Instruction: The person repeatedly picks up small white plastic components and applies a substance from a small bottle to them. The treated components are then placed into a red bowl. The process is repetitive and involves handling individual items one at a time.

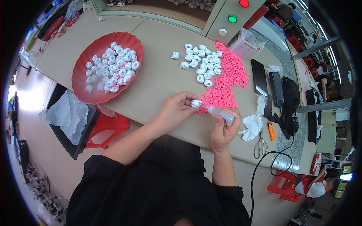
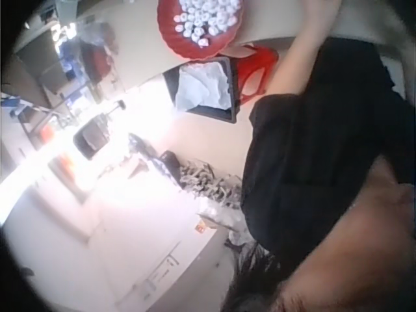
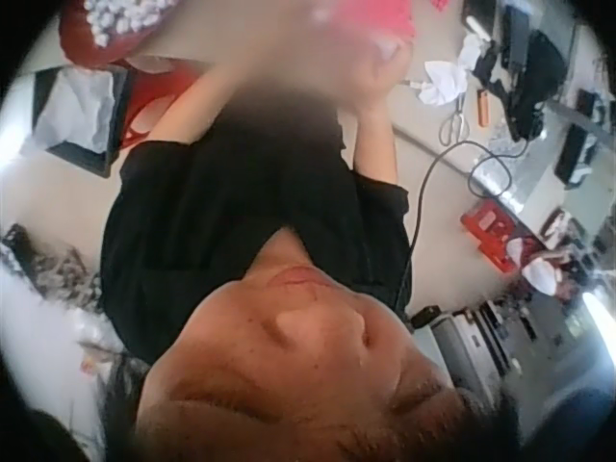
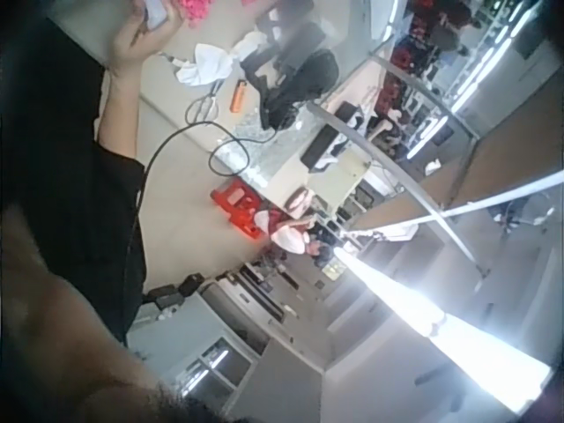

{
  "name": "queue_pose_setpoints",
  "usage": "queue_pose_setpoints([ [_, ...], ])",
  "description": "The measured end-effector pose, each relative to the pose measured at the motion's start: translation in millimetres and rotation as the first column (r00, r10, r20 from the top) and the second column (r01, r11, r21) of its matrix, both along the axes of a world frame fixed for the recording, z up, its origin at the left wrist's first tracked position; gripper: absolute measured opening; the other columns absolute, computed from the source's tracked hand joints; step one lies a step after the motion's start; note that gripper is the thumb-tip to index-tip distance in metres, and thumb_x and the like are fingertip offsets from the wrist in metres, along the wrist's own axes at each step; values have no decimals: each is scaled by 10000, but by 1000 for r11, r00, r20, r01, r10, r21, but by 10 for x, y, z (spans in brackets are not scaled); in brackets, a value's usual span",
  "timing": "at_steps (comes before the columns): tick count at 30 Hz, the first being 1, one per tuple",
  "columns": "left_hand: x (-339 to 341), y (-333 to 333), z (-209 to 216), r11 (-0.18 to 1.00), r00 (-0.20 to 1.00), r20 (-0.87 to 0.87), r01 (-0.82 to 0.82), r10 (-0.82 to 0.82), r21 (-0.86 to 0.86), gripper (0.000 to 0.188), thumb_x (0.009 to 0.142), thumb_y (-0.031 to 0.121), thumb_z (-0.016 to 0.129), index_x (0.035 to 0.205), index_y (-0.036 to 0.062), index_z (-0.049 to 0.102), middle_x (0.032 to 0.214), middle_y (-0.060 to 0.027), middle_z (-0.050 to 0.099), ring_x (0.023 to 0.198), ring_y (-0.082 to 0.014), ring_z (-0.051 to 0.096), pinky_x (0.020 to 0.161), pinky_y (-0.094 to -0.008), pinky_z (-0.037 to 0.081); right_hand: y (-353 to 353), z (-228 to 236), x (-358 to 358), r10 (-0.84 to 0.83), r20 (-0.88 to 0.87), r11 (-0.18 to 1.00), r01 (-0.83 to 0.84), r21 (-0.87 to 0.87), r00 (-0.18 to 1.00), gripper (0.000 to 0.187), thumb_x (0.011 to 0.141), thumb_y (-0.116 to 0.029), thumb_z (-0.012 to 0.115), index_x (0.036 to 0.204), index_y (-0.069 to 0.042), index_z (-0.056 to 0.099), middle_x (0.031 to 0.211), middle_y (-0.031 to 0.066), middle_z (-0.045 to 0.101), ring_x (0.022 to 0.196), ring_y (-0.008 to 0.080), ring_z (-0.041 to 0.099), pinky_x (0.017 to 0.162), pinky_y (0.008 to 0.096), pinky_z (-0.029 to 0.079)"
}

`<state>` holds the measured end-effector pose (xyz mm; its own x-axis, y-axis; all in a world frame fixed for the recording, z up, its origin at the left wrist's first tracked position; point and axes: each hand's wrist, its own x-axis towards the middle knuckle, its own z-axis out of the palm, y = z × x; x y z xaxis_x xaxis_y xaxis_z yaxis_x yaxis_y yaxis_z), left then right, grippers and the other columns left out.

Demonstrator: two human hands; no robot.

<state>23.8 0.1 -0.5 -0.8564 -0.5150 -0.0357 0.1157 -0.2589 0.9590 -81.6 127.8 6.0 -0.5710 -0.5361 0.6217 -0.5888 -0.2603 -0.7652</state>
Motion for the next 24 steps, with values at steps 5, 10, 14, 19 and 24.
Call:
queue_pose_setpoints([
  [5,-1,0,2,1000,1000,18,-3,3,14,253,807,-65,560,1049,-40,489,939,-81,571,862,-115,587,761,-219,484,17,2,14,-24,-3,1000,24,-4,1000,265,814,-118,614,983,18,462,892,116,508,775,185,476,691,267,402],
  [10,8,-6,-1,1000,1000,13,-4,4,4,248,809,-61,560,1046,-37,490,937,-79,572,855,-107,585,752,-212,480,20,2,8,-25,11,1000,25,-7,1000,256,816,-111,610,980,16,460,894,115,512,773,184,478,683,266,405],
  [14,11,-9,14,1000,1000,24,-3,2,3,246,810,-61,559,1045,-37,491,936,-81,572,857,-109,586,753,-213,482,34,11,5,-26,38,1000,26,6,999,254,821,-114,606,982,16,458,890,113,507,768,176,482,680,258,405],
  [19,5,-10,16,1000,999,32,-7,7,-22,245,811,-66,554,1045,-41,488,945,-90,569,870,-119,588,758,-220,485,12,43,29,-2,85,1000,4,-28,996,239,829,-115,597,977,13,460,887,106,500,762,165,480,679,252,405],
  [24,-6,-13,-26,1000,1000,7,-12,12,-26,236,813,-75,544,1039,-44,486,965,-97,562,881,-129,586,765,-224,485,33,16,22,15,134,1000,-12,-22,991,233,831,-113,595,973,12,460,887,96,493,771,160,476,684,253,405],
])
